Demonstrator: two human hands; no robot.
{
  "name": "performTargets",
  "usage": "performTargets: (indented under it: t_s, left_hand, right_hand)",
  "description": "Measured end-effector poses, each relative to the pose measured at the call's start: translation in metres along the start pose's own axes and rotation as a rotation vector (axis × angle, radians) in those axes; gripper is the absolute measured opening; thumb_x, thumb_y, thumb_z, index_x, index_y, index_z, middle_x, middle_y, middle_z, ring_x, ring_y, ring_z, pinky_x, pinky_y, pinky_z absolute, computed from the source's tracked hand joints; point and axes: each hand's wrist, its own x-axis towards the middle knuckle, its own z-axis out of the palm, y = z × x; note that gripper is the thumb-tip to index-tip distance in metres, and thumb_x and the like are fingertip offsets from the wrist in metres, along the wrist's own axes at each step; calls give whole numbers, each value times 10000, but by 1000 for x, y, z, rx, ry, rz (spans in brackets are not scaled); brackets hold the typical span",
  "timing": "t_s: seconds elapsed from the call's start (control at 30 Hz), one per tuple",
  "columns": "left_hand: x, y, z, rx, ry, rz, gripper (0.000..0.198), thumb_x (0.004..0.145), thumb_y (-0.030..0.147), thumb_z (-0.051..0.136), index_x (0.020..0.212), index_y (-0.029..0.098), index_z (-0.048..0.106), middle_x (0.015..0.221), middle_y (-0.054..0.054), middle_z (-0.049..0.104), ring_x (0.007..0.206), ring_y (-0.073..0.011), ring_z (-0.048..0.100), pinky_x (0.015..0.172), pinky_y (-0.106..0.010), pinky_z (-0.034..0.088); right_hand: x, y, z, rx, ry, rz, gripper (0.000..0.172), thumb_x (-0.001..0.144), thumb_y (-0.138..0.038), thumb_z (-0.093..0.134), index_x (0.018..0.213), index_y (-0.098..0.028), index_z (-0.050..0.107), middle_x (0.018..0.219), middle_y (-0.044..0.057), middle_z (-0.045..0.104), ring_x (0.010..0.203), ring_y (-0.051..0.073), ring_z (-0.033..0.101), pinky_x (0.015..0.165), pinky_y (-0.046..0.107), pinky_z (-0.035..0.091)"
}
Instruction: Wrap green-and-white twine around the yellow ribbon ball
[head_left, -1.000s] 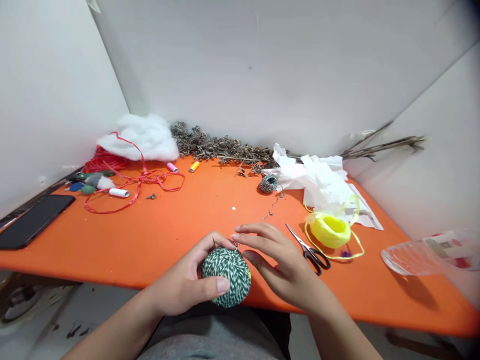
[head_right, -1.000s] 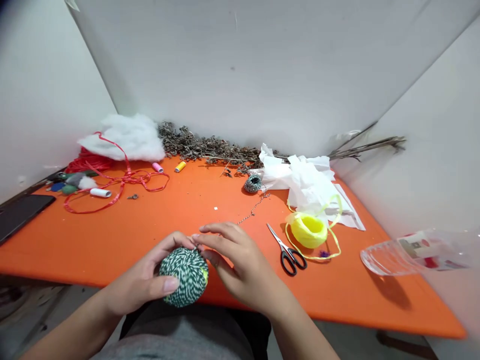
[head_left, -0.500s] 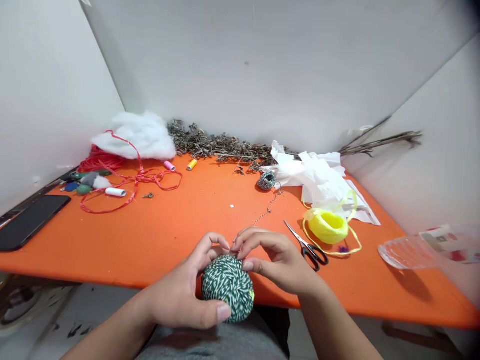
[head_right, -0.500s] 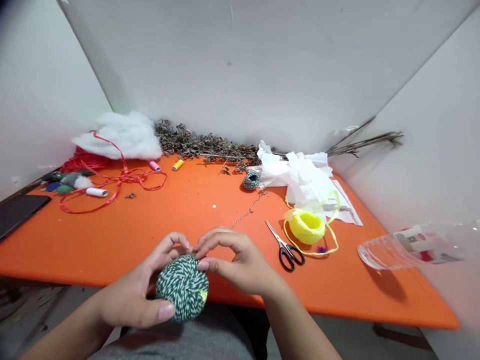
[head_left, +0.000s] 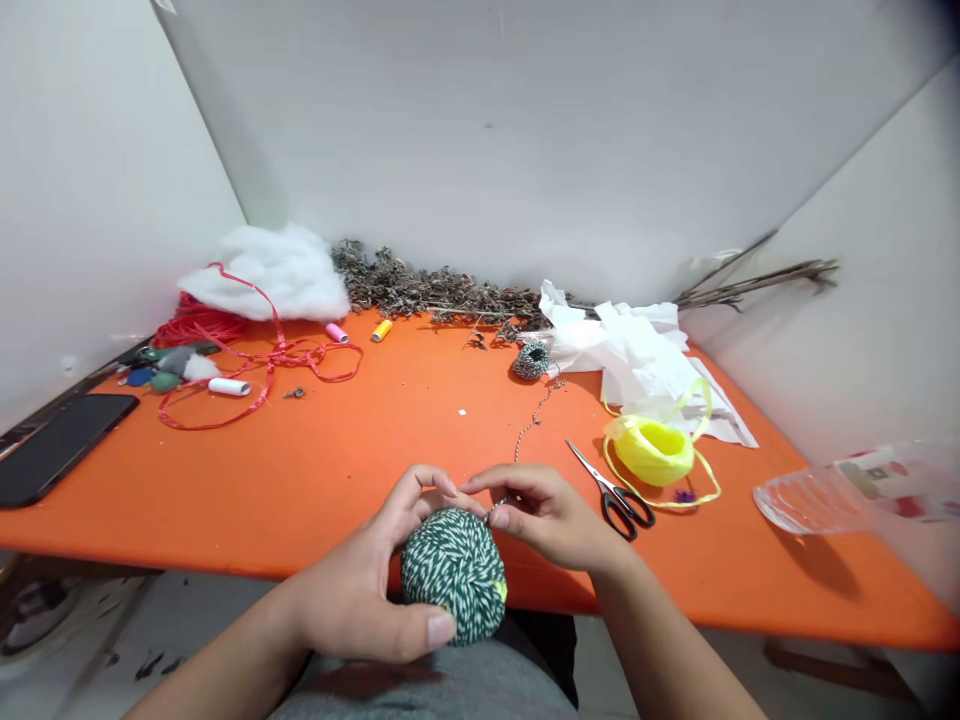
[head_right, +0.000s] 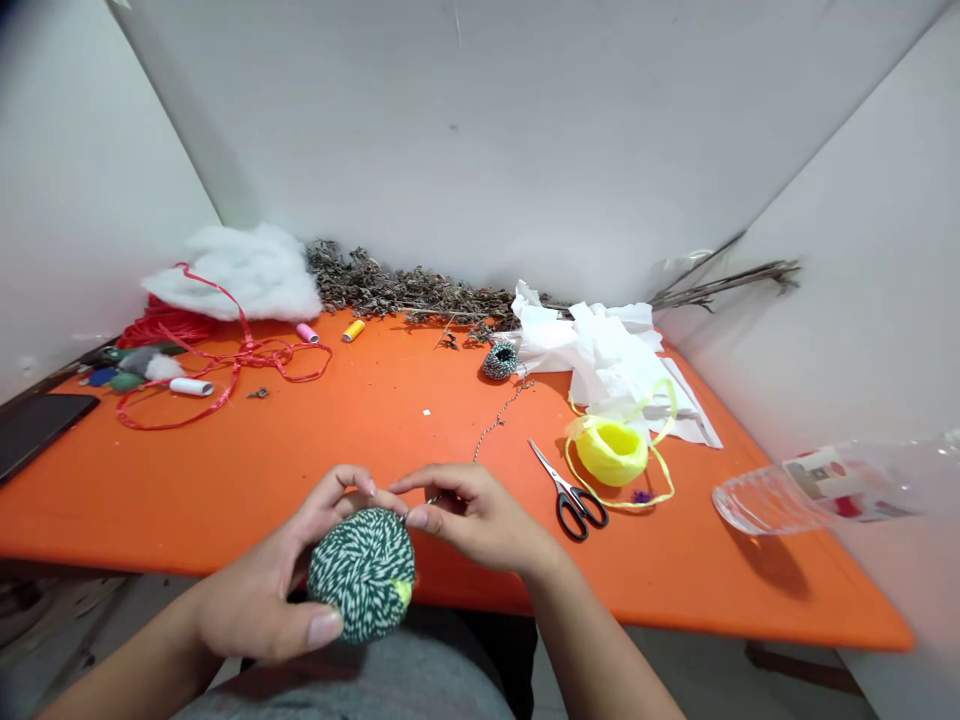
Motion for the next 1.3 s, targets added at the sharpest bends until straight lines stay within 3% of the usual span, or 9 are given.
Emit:
performTargets:
  t_s: [0.07,0.17,0.3,0.43,0.6,0.8,0.97,1.13,1.3]
  left_hand:
    - [0,-1,0,83,2,14,670,701,273,739,1268,264,382,1320,-105,428,1304,-328,414,1111,-536,313]
    - [0,-5,0,170,27,16,730,680,224,756,1293,296,367,1330,-86,427,1326,-318,390,1109,-521,320]
    - [0,-8,-1,242,73,0,726,686,208,792,1275,321,383,1304,-61,449,1309,-294,431,1119,-496,328]
    - [2,-10,-4,291,89,26,743,709,219,824,1297,337,385,1336,-60,470,1336,-285,439,1149,-481,325]
    - [6,-13,-6,310,83,54,706,763,198,808,1304,355,383,1387,-58,490,1372,-267,447,1161,-453,341]
    - [11,-15,-7,312,103,-9,672,797,216,790,1342,358,422,1440,-57,495,1398,-261,442,1188,-460,316]
    - [14,-16,-7,230,110,-30,608,798,242,797,1297,336,464,1418,-66,515,1353,-262,495,1139,-448,377]
    - [12,-17,-8,223,94,-10,625,792,228,807,1301,356,466,1424,-57,508,1359,-251,497,1077,-387,450]
    - [8,-18,-10,332,91,96,709,784,175,804,1339,423,440,1412,-14,523,1387,-222,479,1130,-364,428]
  right_hand:
    - [5,3,-5,17,33,-8,272,851,-423,776,959,-174,787,702,10,647,556,95,478,494,230,344]
    - [13,2,-12,-42,61,-54,224,842,-390,789,801,-170,775,651,-6,595,562,93,462,519,244,337]
    - [15,1,-10,-15,40,37,238,878,-398,746,822,-167,736,726,14,649,628,108,532,588,253,410]
    - [9,2,1,149,98,161,258,881,-410,739,820,-173,657,679,-20,607,573,90,537,540,221,435]
    - [3,-2,7,121,287,22,215,948,-371,661,845,-186,632,714,-11,636,581,87,616,522,198,476]
    - [-1,-14,-2,-119,358,-126,136,997,-267,599,879,-205,626,708,-16,671,572,78,646,502,184,456]
    - [-1,-28,-8,-293,363,-198,95,989,-225,605,900,-213,636,718,-17,675,578,79,636,516,192,469]
    - [7,-31,-9,-324,309,-98,141,986,-270,606,874,-189,629,741,-9,661,579,83,644,533,206,476]
    - [11,-19,-4,-165,238,63,184,972,-318,621,848,-181,622,731,-8,644,650,104,656,569,214,488]
